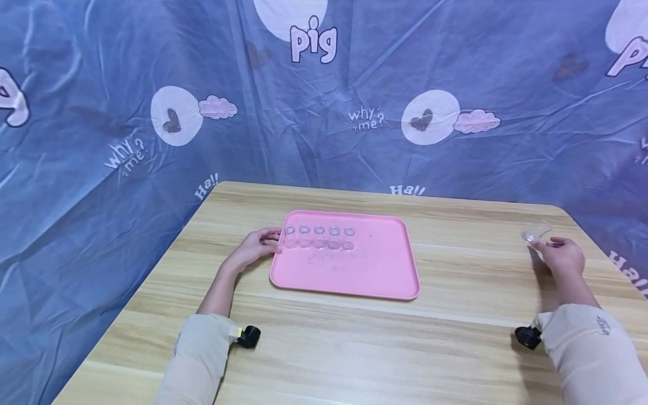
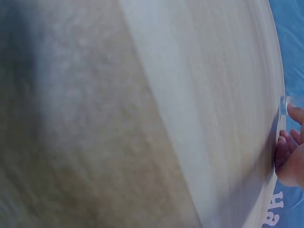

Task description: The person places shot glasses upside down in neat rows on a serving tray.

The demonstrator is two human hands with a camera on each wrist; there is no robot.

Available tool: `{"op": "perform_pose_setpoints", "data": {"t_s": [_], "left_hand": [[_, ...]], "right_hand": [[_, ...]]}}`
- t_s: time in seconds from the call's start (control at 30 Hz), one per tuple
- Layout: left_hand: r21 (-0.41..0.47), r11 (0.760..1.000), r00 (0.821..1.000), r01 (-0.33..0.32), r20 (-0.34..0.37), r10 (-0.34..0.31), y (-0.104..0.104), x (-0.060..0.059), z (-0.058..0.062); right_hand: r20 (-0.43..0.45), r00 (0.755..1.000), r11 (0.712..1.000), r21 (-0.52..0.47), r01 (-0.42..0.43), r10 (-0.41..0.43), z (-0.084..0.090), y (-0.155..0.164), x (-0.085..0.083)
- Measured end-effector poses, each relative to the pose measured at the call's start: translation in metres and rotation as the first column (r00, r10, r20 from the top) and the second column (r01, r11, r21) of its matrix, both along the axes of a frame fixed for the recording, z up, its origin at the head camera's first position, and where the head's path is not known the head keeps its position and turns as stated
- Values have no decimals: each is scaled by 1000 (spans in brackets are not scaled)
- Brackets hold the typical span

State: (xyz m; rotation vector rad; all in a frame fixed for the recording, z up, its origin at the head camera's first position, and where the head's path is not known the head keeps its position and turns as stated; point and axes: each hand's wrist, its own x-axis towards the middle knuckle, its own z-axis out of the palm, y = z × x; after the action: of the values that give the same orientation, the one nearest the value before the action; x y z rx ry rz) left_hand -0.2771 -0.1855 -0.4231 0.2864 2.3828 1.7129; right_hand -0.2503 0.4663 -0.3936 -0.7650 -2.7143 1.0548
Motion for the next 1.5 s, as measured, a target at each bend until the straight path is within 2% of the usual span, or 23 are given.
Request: {"op": "perform_pose_setpoints", "data": {"t_s": [0.07, 0.3, 0.87, 1.13, 1.5], "left_hand": [[-1, 1000, 1000, 5, -5, -5, 0, 0, 0], [11, 1000, 1000, 26, 10, -26, 8, 19, 28], [8, 1000, 1000, 14, 20, -15, 9, 20, 30], [16, 1000, 1000, 16, 13, -16, 9, 20, 31], [17, 1000, 1000, 10, 23, -10, 9, 20, 30]], "right_hand": [[-11, 1000, 1000, 7, -6, 6, -1, 0, 0], [-24, 1000, 999, 48, -2, 3, -3, -3, 0], [-35, 999, 997, 72, -22, 24, -4, -5, -3], [-15, 996, 995, 54, -82, 83, -5, -3, -9], [-17, 997, 994, 81, -75, 76, -3, -3, -14]]}}
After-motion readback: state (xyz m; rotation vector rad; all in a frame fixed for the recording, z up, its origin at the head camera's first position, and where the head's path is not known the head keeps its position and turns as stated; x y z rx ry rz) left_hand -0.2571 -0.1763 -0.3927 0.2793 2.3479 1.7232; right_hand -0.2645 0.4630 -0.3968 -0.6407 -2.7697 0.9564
